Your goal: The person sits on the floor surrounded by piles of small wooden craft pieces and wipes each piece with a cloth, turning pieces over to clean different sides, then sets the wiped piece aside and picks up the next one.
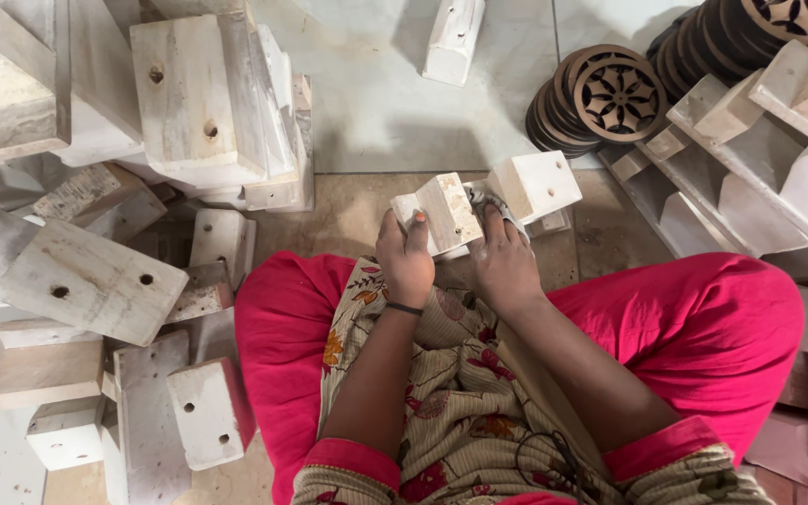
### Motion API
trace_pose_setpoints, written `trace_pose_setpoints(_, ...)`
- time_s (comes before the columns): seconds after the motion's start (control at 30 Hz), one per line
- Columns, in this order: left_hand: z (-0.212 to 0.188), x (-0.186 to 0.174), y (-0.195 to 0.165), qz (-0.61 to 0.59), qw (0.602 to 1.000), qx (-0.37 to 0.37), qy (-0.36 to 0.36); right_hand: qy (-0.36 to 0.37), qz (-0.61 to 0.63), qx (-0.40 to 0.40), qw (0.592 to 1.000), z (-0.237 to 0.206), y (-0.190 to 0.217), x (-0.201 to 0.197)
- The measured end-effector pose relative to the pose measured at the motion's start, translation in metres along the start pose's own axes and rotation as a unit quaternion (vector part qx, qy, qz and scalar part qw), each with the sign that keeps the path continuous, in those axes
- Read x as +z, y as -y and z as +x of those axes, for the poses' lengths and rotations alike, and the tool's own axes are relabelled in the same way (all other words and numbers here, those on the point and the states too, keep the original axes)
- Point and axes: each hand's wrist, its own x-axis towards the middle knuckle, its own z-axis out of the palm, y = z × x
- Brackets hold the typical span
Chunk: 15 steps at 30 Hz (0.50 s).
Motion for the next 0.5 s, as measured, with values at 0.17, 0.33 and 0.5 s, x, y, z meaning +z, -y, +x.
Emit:
trace_pose_setpoints(0.17,-0.002,0.004,-0.002,0.036,0.999,-0.013,-0.007,-0.043,0.051,-0.026,0.997,-0.010,-0.010,0.004)
trace_pose_setpoints(0.33,0.000,0.005,0.000,0.040,0.999,-0.022,-0.022,-0.072,0.095,-0.074,0.990,-0.019,-0.021,0.006)
trace_pose_setpoints(0.5,0.002,0.002,0.001,0.006,1.000,-0.001,-0.023,-0.036,0.096,-0.058,0.993,-0.027,-0.029,0.004)
